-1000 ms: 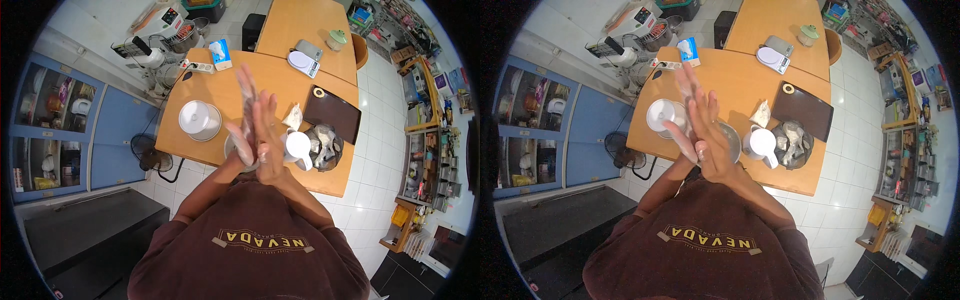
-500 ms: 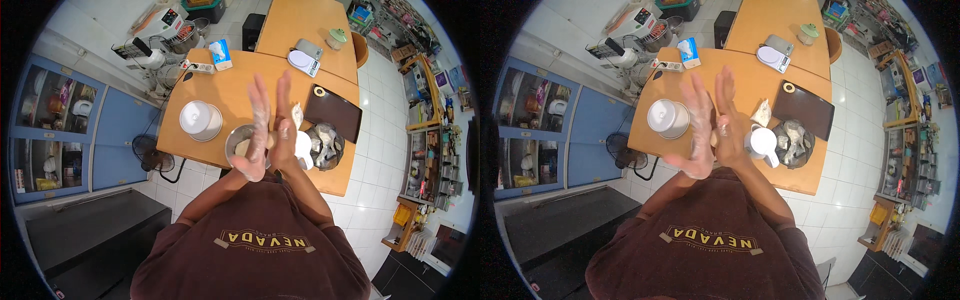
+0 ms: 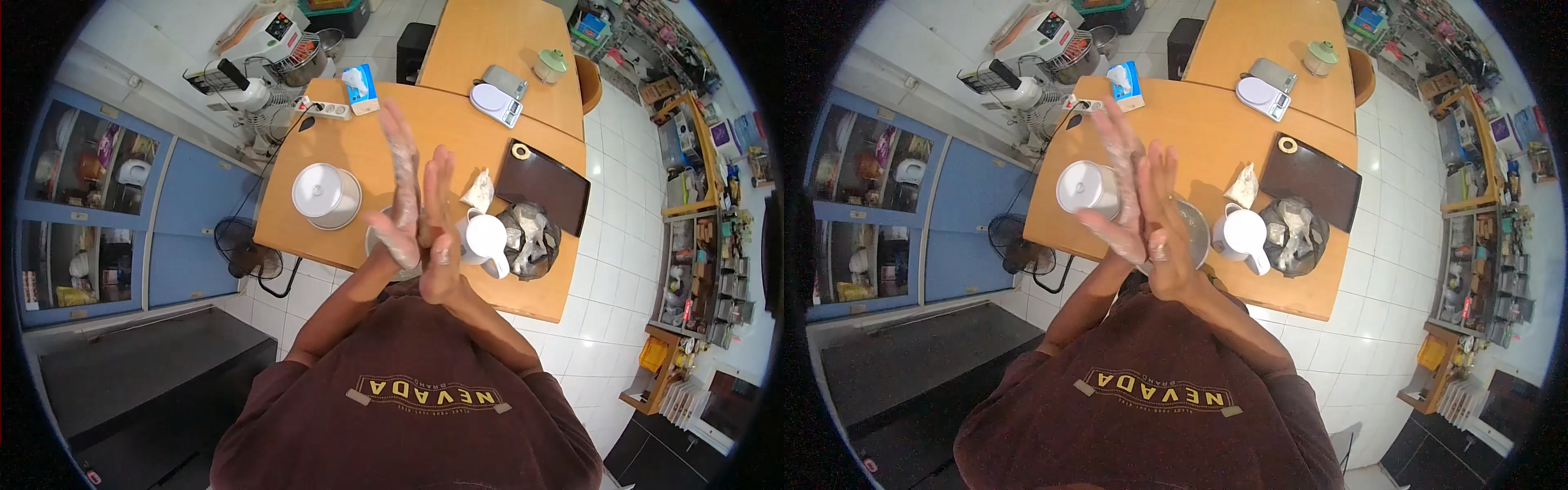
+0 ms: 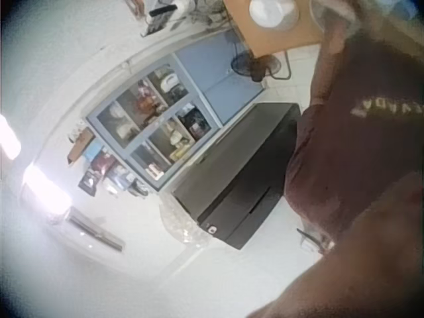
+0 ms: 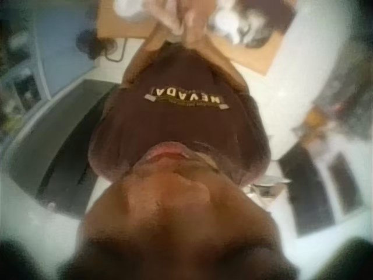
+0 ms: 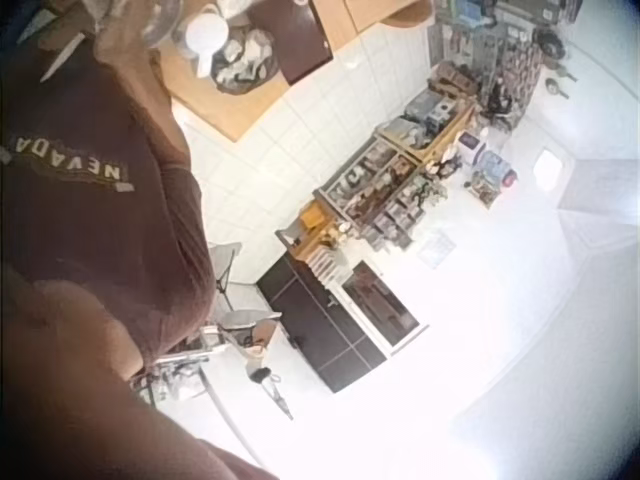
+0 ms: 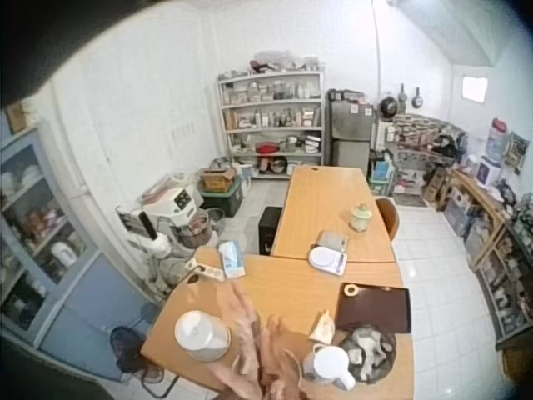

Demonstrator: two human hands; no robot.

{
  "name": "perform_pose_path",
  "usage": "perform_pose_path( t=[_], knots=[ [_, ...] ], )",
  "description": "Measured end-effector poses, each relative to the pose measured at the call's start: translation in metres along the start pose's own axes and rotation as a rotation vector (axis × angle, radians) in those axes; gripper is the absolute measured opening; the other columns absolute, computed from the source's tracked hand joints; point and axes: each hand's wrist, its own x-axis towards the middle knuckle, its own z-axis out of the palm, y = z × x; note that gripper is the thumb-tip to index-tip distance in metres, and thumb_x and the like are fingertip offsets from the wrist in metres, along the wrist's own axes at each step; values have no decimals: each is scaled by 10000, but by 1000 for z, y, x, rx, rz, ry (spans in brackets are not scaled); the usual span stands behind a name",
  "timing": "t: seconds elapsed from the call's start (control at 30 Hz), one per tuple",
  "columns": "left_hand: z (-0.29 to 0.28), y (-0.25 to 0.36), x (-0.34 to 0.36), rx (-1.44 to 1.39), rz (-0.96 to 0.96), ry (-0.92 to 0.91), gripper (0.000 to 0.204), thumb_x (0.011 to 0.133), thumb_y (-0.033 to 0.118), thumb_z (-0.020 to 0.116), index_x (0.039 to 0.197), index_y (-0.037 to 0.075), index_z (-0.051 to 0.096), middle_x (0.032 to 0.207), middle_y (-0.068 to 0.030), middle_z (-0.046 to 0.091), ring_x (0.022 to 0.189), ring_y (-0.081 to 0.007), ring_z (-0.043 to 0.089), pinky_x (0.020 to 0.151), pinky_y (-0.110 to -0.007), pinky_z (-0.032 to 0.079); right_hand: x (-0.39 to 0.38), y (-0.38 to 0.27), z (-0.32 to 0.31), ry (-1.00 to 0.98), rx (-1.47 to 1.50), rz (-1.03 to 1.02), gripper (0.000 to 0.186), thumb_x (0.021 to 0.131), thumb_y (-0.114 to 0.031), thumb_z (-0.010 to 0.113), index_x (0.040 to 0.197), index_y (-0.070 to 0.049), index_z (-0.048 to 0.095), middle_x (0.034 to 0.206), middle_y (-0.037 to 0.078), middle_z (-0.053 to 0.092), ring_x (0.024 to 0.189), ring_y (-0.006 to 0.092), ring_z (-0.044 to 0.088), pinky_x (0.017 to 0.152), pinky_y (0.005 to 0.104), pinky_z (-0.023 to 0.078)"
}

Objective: The person breaks off pieces of dough from a bowl, rolls them into balls by hand, and shapes them into rings. The person then places the dough rings on a tray.

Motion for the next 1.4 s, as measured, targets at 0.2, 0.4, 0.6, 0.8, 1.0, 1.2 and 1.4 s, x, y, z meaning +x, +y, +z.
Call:
perform_pose_path(
  t=[0.2, 0.4, 0.6, 0.8, 1.0, 1.2, 1.4],
  knots=[
    [12, -5, -24, -114, 180, -139, 1255, 831, 969, 102, 1640, 42, -149, 1734, -136, -182, 1592, -353, -146, 1242, -526, -77, 50, -53, 1, 320, 284, 338, 1020, 1007, -772, 151, 1650, -2, -28, 1741, 166, -85, 1607, 347, -23, 1280, 444, 52],
    [-4, -14, -18, 75, 132, -111, 1235, 829, 965, 111, 1644, 74, -146, 1714, -205, -183, 1583, -380, -165, 1244, -529, -113, 19, -24, -2, 97, 132, 70, 918, 1047, -681, 76, 1653, 8, 61, 1728, 237, -19, 1599, 401, 42, 1270, 505, 59],
    [8, 18, -8, -198, 111, -141, 1263, 812, 988, 131, 1659, 82, -111, 1730, -194, -139, 1591, -387, -127, 1247, -521, -101, 16, -3, -6, 186, 271, 103, 960, 1028, -728, 127, 1655, -11, 10, 1731, 211, -51, 1604, 364, -2, 1276, 468, 59],
    [-11, -40, -15, 130, 244, -201, 1214, 877, 909, 174, 1625, 15, -167, 1695, -243, -228, 1585, -391, -160, 1262, -529, -39, 7, 16, -6, 44, -31, -59, 892, 1058, -673, 133, 1657, -11, 125, 1720, 261, 35, 1588, 440, 70, 1265, 517, 100],
    [10, 14, -7, -379, -100, 98, 1177, 841, 947, 31, 1677, 121, -42, 1756, -100, -28, 1609, -322, -23, 1272, -483, -62, 8, 35, -10, 67, -151, -127, 856, 1074, -632, 142, 1651, 1, 144, 1720, 261, 46, 1582, 461, 92, 1265, 510, 124],
    [11, -30, -34, 20, 102, -89, 1226, 790, 966, -46, 1672, 115, -66, 1747, -99, -135, 1605, -339, -82, 1256, -535, -84, 33, -6, 2, 366, 141, 46, 976, 1015, -754, 119, 1660, -21, 100, 1732, 215, 47, 1603, 380, 43, 1276, 492, 72],
    [2, -4, -6, -117, -38, 37, 1211, 848, 933, 2, 1655, 34, -70, 1733, -156, -166, 1591, -392, -134, 1248, -562, -57, 4, 7, -7, 44, 36, 70, 956, 1024, -727, 84, 1657, -12, 123, 1718, 261, 61, 1595, 418, 40, 1265, 524, -29]
  ],
)
